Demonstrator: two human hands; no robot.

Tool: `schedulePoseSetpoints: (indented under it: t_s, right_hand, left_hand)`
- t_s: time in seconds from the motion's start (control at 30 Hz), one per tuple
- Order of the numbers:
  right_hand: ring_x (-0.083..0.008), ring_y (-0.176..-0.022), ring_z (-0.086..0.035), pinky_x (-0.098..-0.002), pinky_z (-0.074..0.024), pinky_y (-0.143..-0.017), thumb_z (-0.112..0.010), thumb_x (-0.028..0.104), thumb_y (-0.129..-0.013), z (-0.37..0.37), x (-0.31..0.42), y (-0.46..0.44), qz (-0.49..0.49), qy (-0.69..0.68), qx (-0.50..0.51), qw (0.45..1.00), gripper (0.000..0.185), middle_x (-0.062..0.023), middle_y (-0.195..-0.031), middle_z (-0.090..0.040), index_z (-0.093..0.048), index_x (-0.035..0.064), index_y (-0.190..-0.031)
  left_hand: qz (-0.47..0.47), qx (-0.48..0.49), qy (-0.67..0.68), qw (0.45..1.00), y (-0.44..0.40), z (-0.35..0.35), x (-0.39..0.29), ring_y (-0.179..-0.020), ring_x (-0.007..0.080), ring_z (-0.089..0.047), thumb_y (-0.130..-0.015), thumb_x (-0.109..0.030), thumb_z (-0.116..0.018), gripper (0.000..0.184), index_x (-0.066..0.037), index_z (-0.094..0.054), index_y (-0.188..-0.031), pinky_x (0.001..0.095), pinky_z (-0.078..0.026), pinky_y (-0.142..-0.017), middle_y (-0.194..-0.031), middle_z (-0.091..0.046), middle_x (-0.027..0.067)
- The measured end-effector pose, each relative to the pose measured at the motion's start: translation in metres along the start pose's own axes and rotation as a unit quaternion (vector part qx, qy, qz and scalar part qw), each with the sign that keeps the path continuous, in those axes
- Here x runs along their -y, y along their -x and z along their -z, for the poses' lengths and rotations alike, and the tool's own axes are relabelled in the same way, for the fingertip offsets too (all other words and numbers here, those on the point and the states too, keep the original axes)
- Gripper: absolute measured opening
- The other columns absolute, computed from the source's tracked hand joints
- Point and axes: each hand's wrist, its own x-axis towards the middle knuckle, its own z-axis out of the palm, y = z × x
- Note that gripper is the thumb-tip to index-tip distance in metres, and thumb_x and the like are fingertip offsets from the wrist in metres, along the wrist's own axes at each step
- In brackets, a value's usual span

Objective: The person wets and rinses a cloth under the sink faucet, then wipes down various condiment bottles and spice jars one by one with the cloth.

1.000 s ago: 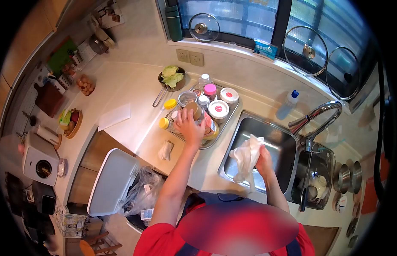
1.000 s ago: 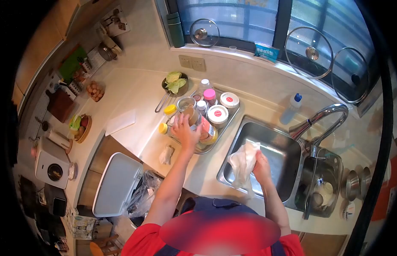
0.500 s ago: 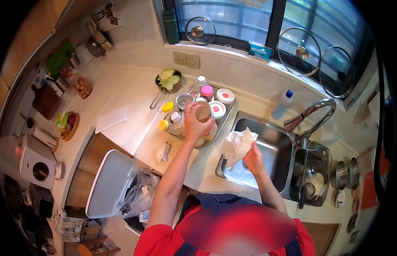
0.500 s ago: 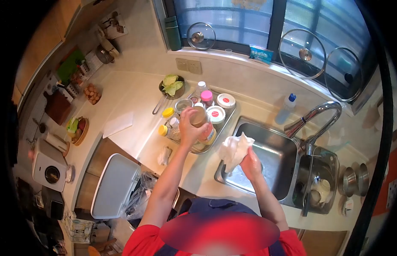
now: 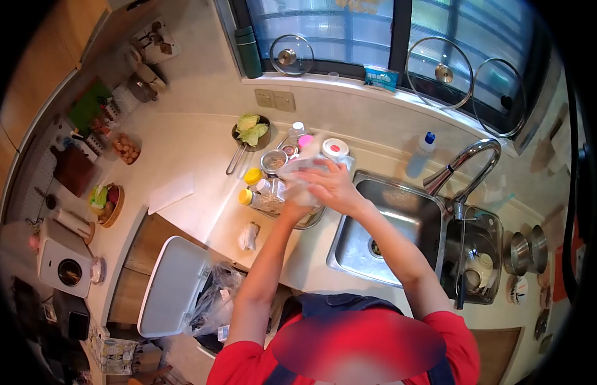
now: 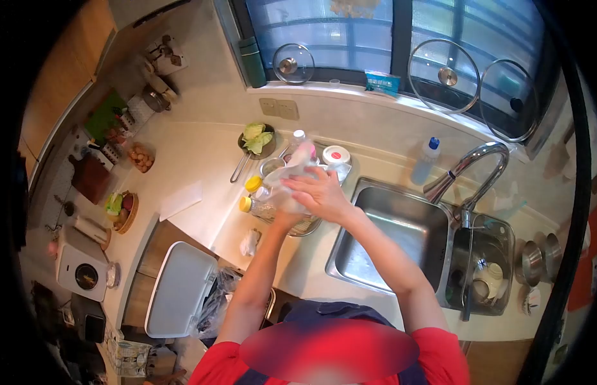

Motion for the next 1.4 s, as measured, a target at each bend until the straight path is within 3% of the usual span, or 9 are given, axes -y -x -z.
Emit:
schedulePoseSetpoints:
  t_s: [0.1, 0.3, 0.63, 0.8, 0.87, 0.9, 0.97, 1.27, 1.4]
  right_hand:
    - [-0.0384, -0.121, -0.040, -0.0453, -0.0356, -0.097, -0.055, 0.041, -0.086, -0.032, -0.032, -0.021, 0.055, 0.251, 0.028, 0.966, 0.044, 0.0018, -0.129, -0.053, -0.052, 0.0229, -0.126]
    - [-0.0432, -0.114, -0.043, -0.0502, -0.0372, -0.096, -0.060, 0.046, -0.080, -0.047, -0.041, -0.020, 0.018, 0.184, 0.061, 0.981, 0.053, 0.0008, -0.131, -0.051, -0.053, 0.0185, -0.125]
    - [-0.0346, -0.093, -0.057, -0.0398, -0.0435, -0.089, -0.059, 0.014, -0.079, -0.041, -0.073, 0.009, -0.101, -0.008, -0.095, 0.990, 0.035, -0.0134, -0.110, -0.063, -0.061, 0.0054, -0.113]
    - [-0.0382, -0.122, -0.039, -0.0468, -0.0381, -0.097, -0.071, 0.030, -0.072, 0.029, 0.006, -0.009, 0.062, 0.245, -0.080, 0.964, 0.058, -0.0203, -0.137, -0.039, -0.054, 0.0151, -0.125]
    - [-0.0384, -0.129, -0.028, -0.0485, -0.0321, -0.102, -0.077, 0.038, -0.064, 0.046, 0.024, -0.019, 0.096, 0.291, 0.183, 0.934, 0.077, -0.0193, -0.144, -0.025, -0.046, 0.0208, -0.132]
    - [-0.0384, -0.129, -0.028, -0.0485, -0.0321, -0.102, -0.077, 0.038, -0.064, 0.057, 0.025, -0.024, 0.092, 0.291, 0.181, 0.935, 0.077, -0.0193, -0.144, -0.025, -0.046, 0.0208, -0.132]
    - [-0.0380, -0.128, -0.030, -0.0476, -0.0308, -0.103, -0.079, 0.038, -0.061, 0.081, 0.020, -0.027, 0.051, 0.119, 0.321, 0.938, 0.084, -0.0178, -0.141, -0.029, -0.043, 0.0206, -0.134]
    - [-0.0310, -0.111, -0.050, -0.0369, -0.0389, -0.094, -0.078, 0.022, -0.059, 0.067, -0.009, 0.042, -0.078, -0.100, 0.138, 0.982, 0.052, -0.0157, -0.118, -0.051, -0.063, 0.0093, -0.107]
    - [-0.0269, -0.112, -0.048, -0.0347, -0.0360, -0.095, -0.078, 0.022, -0.060, 0.035, -0.016, 0.065, -0.100, -0.177, 0.191, 0.960, 0.052, -0.0143, -0.121, -0.048, -0.063, 0.0044, -0.107]
  left_hand:
    - [0.032, -0.138, 0.112, 0.984, 0.000, -0.023, 0.025, -0.131, 0.0248, -0.030, -0.069, -0.033, -0.075, 0.089, -0.006, -0.027, -0.139, 0.0383, -0.020, -0.111, -0.140, -0.033, 0.0115]
    - [0.039, -0.151, 0.045, 0.987, 0.036, -0.012, -0.016, -0.131, 0.0254, -0.031, -0.071, -0.034, -0.074, 0.087, -0.006, -0.028, -0.139, 0.0378, -0.023, -0.110, -0.141, -0.033, 0.0120]
    - [0.100, -0.143, 0.028, 0.984, 0.009, -0.022, -0.014, -0.121, 0.0317, -0.044, -0.070, -0.031, -0.071, 0.063, -0.007, -0.050, -0.124, 0.0407, -0.030, -0.104, -0.124, -0.053, 0.0151]
    - [0.055, -0.065, 0.097, 0.992, -0.004, 0.003, -0.051, -0.115, 0.0278, -0.050, -0.066, -0.028, -0.075, 0.066, -0.006, -0.050, -0.123, 0.0395, -0.037, -0.099, -0.122, -0.054, 0.0143]
    - [0.079, -0.027, 0.170, 0.982, -0.016, 0.019, -0.072, -0.112, 0.0254, -0.052, -0.063, -0.026, -0.078, 0.068, -0.005, -0.050, -0.122, 0.0376, -0.040, -0.096, -0.119, -0.055, 0.0132]
    - [0.101, 0.008, 0.239, 0.966, -0.020, 0.028, -0.082, -0.108, 0.0231, -0.055, -0.059, -0.023, -0.080, 0.071, -0.005, -0.051, -0.121, 0.0357, -0.043, -0.093, -0.117, -0.056, 0.0121]
    - [0.180, 0.091, 0.303, 0.931, -0.019, 0.044, -0.096, -0.099, 0.0189, -0.058, -0.051, -0.018, -0.084, 0.073, -0.004, -0.053, -0.115, 0.0323, -0.046, -0.087, -0.109, -0.059, 0.0082]
    - [0.172, 0.167, 0.520, 0.820, 0.062, -0.013, -0.069, -0.108, 0.0164, -0.052, -0.053, -0.027, -0.086, 0.094, 0.001, -0.039, -0.129, 0.0310, -0.042, -0.092, -0.119, -0.052, 0.0090]
    - [0.156, 0.241, 0.510, 0.811, 0.094, -0.026, -0.072, -0.110, 0.0157, -0.050, -0.057, -0.025, -0.083, 0.091, -0.002, -0.037, -0.131, 0.0300, -0.038, -0.097, -0.120, -0.052, 0.0074]
